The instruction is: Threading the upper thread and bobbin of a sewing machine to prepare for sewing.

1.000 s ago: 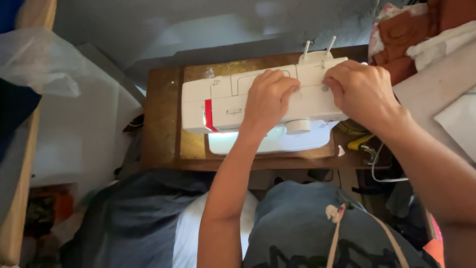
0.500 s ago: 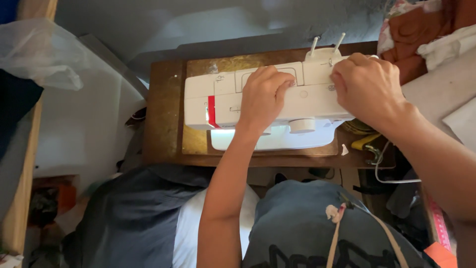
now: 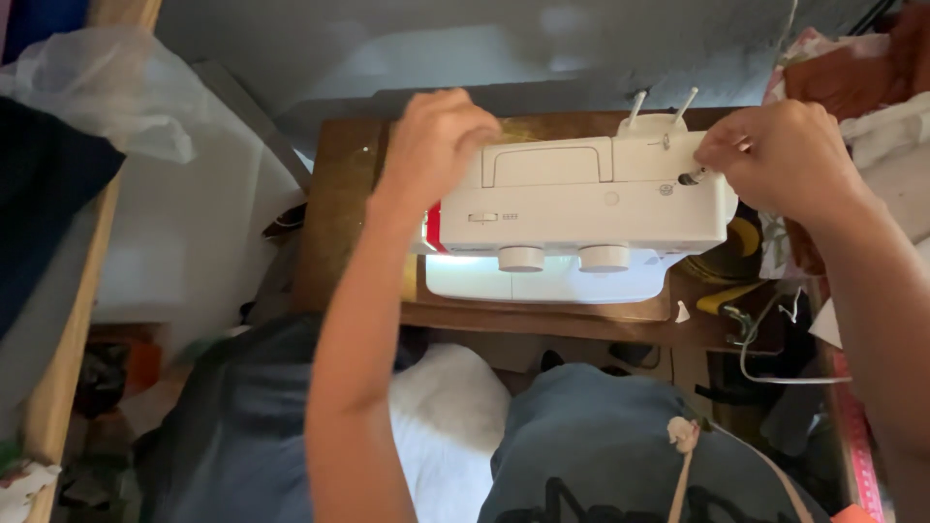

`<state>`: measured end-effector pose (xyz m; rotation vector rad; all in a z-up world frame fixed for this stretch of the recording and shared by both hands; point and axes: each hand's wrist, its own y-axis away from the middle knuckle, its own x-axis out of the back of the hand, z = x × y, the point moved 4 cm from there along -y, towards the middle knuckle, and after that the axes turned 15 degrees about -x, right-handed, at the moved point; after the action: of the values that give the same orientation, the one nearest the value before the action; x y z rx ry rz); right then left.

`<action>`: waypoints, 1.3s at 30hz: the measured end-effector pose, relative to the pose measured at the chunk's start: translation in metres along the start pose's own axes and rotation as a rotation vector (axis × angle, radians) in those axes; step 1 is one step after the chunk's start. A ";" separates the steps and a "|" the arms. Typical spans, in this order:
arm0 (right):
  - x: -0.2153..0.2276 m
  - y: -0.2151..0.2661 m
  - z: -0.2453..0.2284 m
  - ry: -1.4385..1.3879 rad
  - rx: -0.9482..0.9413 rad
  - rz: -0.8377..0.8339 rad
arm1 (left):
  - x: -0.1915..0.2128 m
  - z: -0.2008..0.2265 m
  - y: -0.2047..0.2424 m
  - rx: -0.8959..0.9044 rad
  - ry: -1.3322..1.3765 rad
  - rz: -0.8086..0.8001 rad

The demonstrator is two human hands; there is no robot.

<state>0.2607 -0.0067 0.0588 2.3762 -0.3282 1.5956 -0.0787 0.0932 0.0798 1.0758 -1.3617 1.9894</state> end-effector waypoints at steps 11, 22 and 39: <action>-0.027 0.039 0.033 -0.024 0.170 0.330 | 0.026 -0.048 0.010 -0.165 -0.011 0.107; -0.049 0.075 0.030 -0.221 0.395 0.539 | 0.024 -0.065 0.045 -0.251 -0.055 0.135; -0.056 0.091 0.007 -0.237 0.407 0.661 | 0.002 -0.084 0.046 -0.432 -0.072 0.170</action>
<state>0.2160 -0.0926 0.0122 2.9838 -1.0132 1.7604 -0.1429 0.1538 0.0412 0.8586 -1.8659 1.6638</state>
